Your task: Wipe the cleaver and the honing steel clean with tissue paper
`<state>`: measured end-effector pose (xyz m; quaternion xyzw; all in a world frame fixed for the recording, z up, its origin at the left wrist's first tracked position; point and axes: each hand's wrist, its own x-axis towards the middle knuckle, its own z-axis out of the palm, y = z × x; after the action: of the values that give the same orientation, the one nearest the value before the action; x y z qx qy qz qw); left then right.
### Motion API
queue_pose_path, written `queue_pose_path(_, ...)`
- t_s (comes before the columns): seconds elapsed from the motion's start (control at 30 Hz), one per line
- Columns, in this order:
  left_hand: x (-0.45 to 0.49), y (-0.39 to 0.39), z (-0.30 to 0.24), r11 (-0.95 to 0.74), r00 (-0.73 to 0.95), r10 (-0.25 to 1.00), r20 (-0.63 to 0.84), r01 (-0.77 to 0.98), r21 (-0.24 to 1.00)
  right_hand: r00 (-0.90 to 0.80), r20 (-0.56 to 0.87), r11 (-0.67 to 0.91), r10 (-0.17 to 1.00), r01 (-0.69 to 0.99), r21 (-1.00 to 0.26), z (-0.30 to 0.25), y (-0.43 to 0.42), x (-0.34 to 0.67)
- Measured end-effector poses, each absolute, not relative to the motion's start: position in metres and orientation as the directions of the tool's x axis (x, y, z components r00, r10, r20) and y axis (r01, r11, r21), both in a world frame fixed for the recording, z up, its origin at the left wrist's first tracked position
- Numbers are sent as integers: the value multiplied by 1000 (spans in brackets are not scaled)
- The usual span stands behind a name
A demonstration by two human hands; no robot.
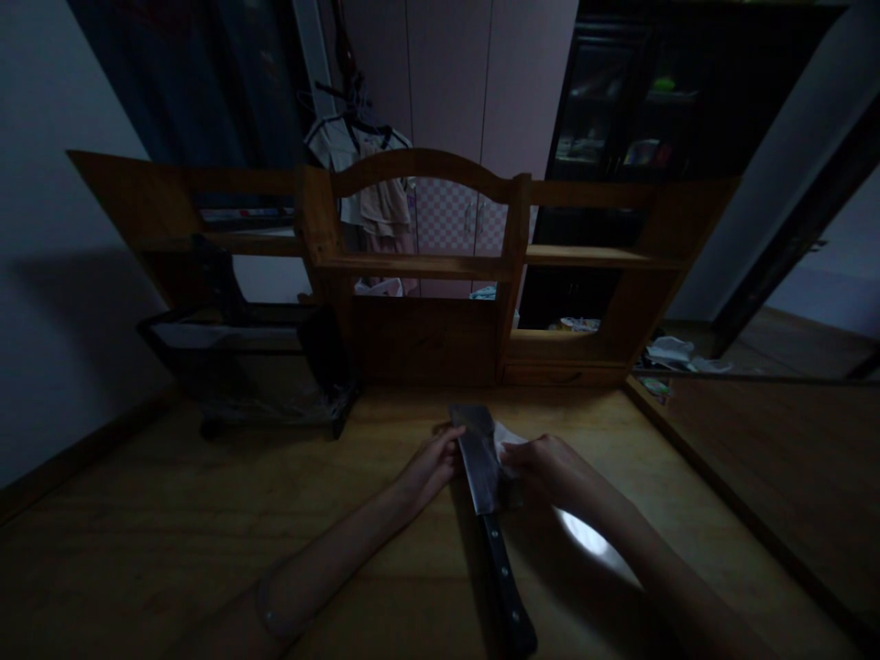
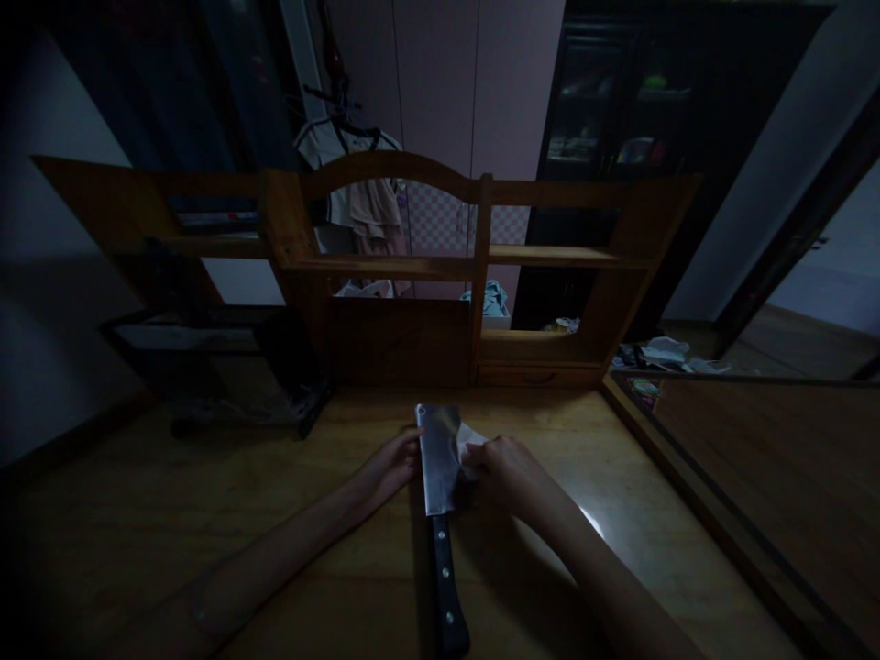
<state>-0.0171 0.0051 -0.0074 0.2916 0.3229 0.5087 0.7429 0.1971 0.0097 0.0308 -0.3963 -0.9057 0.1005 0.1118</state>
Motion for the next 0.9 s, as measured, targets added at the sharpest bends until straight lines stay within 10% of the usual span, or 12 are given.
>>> queue_pose_path(0.9, -21, 4, -6, 305, 240, 952, -189, -713, 631, -757, 194, 734, 624, 483, -478, 25, -10, 166)
